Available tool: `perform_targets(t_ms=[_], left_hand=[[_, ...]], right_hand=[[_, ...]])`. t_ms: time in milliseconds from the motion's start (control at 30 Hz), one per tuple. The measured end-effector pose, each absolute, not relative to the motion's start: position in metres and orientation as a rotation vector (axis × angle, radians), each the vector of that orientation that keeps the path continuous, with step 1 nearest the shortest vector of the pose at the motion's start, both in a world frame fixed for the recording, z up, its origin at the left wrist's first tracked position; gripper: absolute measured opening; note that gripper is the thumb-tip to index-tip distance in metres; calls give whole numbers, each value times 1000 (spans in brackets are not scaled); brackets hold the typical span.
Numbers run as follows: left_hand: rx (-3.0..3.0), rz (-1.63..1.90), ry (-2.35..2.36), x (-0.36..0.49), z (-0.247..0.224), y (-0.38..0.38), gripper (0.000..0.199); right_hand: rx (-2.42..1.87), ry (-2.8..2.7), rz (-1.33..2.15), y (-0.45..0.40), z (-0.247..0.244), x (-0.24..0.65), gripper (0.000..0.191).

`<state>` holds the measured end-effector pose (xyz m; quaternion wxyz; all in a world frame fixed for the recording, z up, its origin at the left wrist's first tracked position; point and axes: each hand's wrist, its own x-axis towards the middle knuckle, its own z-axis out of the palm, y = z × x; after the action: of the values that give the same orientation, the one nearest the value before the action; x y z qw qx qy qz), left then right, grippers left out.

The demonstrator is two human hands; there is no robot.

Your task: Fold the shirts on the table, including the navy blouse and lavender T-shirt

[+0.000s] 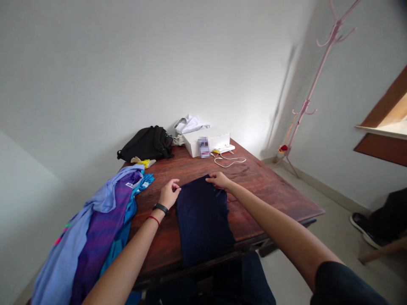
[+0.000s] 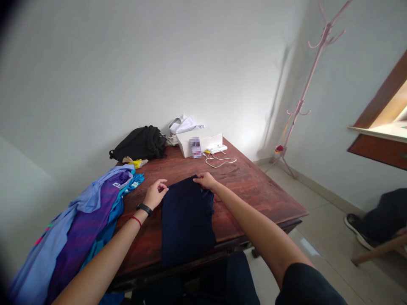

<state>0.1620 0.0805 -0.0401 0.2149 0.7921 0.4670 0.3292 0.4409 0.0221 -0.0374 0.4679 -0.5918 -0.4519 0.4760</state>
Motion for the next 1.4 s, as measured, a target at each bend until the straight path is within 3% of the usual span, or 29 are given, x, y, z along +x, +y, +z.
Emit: perform_targets(t_ms=[67, 200, 267, 700, 967, 1267, 1400], left_hand=[[2161, 931, 1270, 160, -38, 81, 34], [2073, 828, 1232, 157, -40, 82, 79], [2036, 733, 1197, 157, -42, 82, 88], [1747, 633, 1253, 170, -41, 92, 84], [1797, 849, 1229, 176, -19, 78, 58], [2256, 996, 868, 135, 32, -28, 20], [2389, 702, 774, 112, 37, -95, 28]], right_hand=[[-1371, -1116, 1174, 16, -31, 440, 25], [-1239, -1140, 1200, 2, -21, 437, 28], [-1209, -1149, 1211, -3, -18, 435, 30], [-1275, -1061, 1210, -3, -18, 432, 24], [-1258, -1055, 1157, -14, -9, 437, 27], [-1138, -1406, 974, -91, -9, 448, 26], [-1125, -1559, 1016, -148, -8, 444, 13]])
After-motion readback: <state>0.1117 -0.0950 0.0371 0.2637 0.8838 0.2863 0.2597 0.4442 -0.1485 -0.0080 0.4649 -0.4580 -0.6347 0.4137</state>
